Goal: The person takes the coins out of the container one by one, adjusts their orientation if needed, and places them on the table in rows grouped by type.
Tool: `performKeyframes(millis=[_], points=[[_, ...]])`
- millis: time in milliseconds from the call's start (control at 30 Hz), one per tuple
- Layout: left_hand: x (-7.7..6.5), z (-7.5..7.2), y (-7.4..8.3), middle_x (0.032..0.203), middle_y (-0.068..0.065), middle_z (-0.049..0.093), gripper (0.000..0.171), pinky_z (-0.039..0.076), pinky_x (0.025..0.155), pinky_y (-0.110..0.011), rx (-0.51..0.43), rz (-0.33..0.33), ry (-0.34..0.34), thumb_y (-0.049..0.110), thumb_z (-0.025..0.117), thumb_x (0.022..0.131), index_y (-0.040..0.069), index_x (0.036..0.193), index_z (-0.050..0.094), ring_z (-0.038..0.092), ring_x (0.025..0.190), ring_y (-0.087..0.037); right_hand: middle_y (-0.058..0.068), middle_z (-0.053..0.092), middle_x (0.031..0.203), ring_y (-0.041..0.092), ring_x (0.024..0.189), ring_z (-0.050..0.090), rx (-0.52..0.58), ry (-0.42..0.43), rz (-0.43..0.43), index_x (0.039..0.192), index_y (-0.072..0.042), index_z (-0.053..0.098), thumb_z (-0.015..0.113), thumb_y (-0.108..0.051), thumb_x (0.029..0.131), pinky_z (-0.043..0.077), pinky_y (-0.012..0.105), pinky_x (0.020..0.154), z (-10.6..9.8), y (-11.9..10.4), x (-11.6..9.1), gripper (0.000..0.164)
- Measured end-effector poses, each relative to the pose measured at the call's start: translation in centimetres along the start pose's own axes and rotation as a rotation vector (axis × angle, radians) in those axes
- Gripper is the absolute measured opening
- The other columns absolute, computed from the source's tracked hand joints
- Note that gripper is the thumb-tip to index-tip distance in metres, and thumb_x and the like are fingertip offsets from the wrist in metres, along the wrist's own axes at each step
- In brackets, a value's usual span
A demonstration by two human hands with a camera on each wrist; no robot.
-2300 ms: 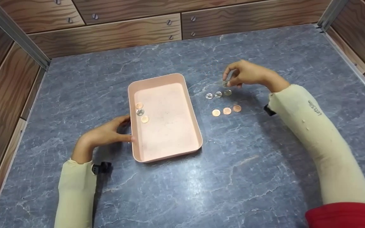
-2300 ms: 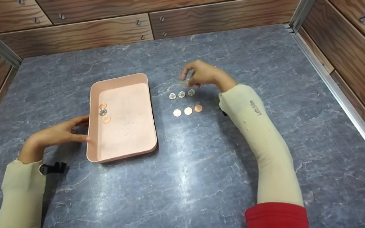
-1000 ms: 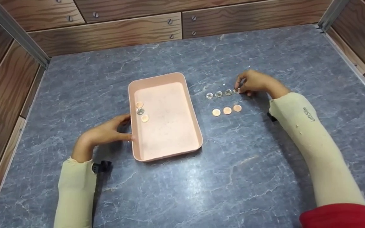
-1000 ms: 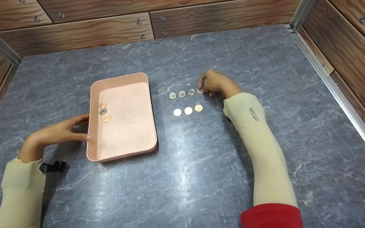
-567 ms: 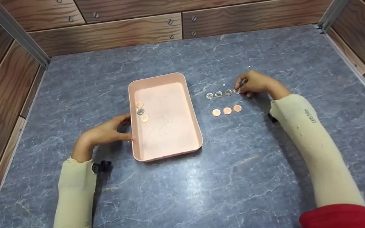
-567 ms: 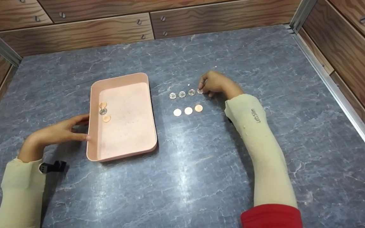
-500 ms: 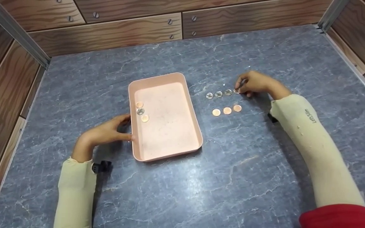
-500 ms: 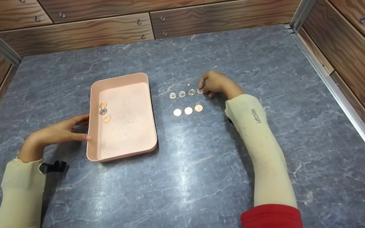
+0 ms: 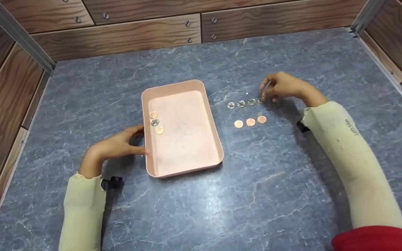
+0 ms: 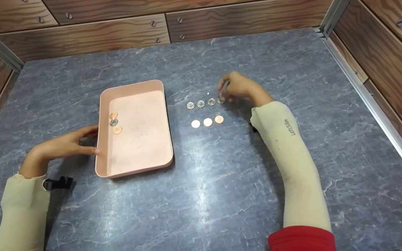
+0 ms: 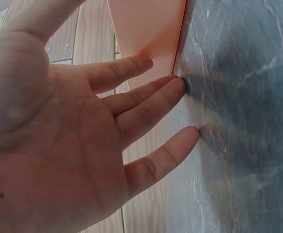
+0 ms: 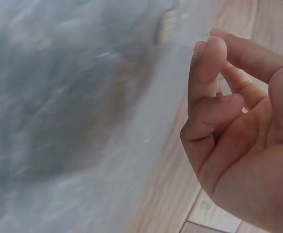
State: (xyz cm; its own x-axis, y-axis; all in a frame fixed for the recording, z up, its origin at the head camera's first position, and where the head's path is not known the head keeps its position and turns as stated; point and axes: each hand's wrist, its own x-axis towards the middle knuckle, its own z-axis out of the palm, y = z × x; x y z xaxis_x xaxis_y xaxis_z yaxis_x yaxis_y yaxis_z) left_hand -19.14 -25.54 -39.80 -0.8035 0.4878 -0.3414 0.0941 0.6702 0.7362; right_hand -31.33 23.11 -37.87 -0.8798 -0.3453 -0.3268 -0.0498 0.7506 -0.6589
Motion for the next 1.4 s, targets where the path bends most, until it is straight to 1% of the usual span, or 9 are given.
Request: performKeyframes(millis=[100,200,433,567,767,867,1033,1233,1400], points=[[0.0,0.0,0.0,0.157,-0.024,0.024,0.091,0.019,0.119,-0.055,0.005,-0.002,0.000,0.032,0.075,0.084,-0.001,0.151,0.024,0.021,0.146,-0.040,0.004,0.062,0.086,0.010,0.062,0.059,0.025,0.002,-0.023,0.116,0.005,0.057,0.061,-0.007,0.091,0.054,0.028,0.061,-0.4,-1.3,-0.4,0.028],[0.0,0.0,-0.1,0.157,-0.023,0.025,0.091,0.019,0.119,-0.054,0.006,0.000,0.003,0.032,0.075,0.084,-0.001,0.151,0.024,0.022,0.146,-0.040,0.004,0.063,0.090,0.011,0.065,0.060,0.050,0.014,-0.054,0.117,0.003,0.057,0.059,-0.008,0.093,0.054,0.028,0.065,-0.5,-2.7,-0.8,0.027],[-0.2,-0.1,-0.1,0.158,-0.024,0.022,0.097,0.018,0.119,-0.056,0.031,-0.010,-0.003,0.039,0.077,0.080,0.002,0.152,0.023,0.019,0.146,-0.040,-0.002,0.063,0.086,0.009,0.066,0.060,0.039,0.039,-0.125,0.115,-0.006,0.061,0.061,-0.018,0.094,0.046,0.022,0.056,-0.2,-5.7,-1.3,0.024],[-0.3,-0.1,-0.1,0.158,-0.024,0.019,0.102,0.015,0.119,-0.057,0.032,-0.015,-0.012,0.040,0.079,0.078,0.002,0.153,0.022,0.016,0.147,-0.041,-0.004,0.065,0.084,0.008,0.067,0.060,0.054,0.040,-0.165,0.114,-0.006,0.061,0.063,-0.018,0.093,0.045,0.020,0.055,0.3,-7.2,-1.3,0.023],[-0.1,0.0,-0.2,0.157,-0.025,0.022,0.101,0.016,0.119,-0.055,0.006,0.020,-0.014,0.035,0.080,0.077,-0.002,0.151,0.022,0.020,0.146,-0.041,-0.009,0.064,0.078,0.009,0.069,0.060,0.075,0.024,-0.241,0.112,-0.005,0.063,0.064,-0.016,0.092,0.044,0.019,0.055,1.7,-9.3,-0.6,0.023],[-0.1,0.0,-0.2,0.156,-0.025,0.023,0.101,0.018,0.119,-0.055,-0.013,0.023,-0.010,0.034,0.081,0.077,-0.003,0.151,0.022,0.022,0.145,-0.042,-0.008,0.065,0.079,0.009,0.069,0.060,0.091,0.003,-0.269,0.112,-0.005,0.063,0.065,-0.017,0.092,0.044,0.018,0.054,2.5,-10.5,-0.2,0.023],[-0.1,0.1,-0.2,0.155,-0.026,0.025,0.100,0.019,0.119,-0.054,-0.045,0.010,-0.004,0.030,0.082,0.077,-0.005,0.150,0.023,0.024,0.144,-0.042,-0.005,0.066,0.082,0.010,0.070,0.060,0.120,-0.031,-0.312,0.111,-0.006,0.064,0.065,-0.017,0.092,0.044,0.018,0.054,4.2,-12.6,0.4,0.022],[0.0,0.1,-0.3,0.154,-0.028,0.028,0.098,0.020,0.119,-0.054,-0.052,0.001,0.005,0.027,0.082,0.077,-0.008,0.148,0.024,0.026,0.143,-0.043,-0.002,0.065,0.083,0.009,0.069,0.059,0.136,-0.059,-0.381,0.111,-0.005,0.065,0.065,-0.015,0.091,0.047,0.019,0.055,6.3,-14.8,1.3,0.022],[0.2,0.1,-0.3,0.147,-0.028,0.038,0.095,0.023,0.117,-0.054,-0.053,0.019,0.018,0.026,0.082,0.076,-0.008,0.146,0.028,0.035,0.137,-0.042,0.001,0.066,0.089,0.010,0.073,0.060,0.155,-0.090,-0.399,0.112,-0.006,0.065,0.065,-0.015,0.092,0.046,0.018,0.057,8.1,-16.5,2.1,0.022]])
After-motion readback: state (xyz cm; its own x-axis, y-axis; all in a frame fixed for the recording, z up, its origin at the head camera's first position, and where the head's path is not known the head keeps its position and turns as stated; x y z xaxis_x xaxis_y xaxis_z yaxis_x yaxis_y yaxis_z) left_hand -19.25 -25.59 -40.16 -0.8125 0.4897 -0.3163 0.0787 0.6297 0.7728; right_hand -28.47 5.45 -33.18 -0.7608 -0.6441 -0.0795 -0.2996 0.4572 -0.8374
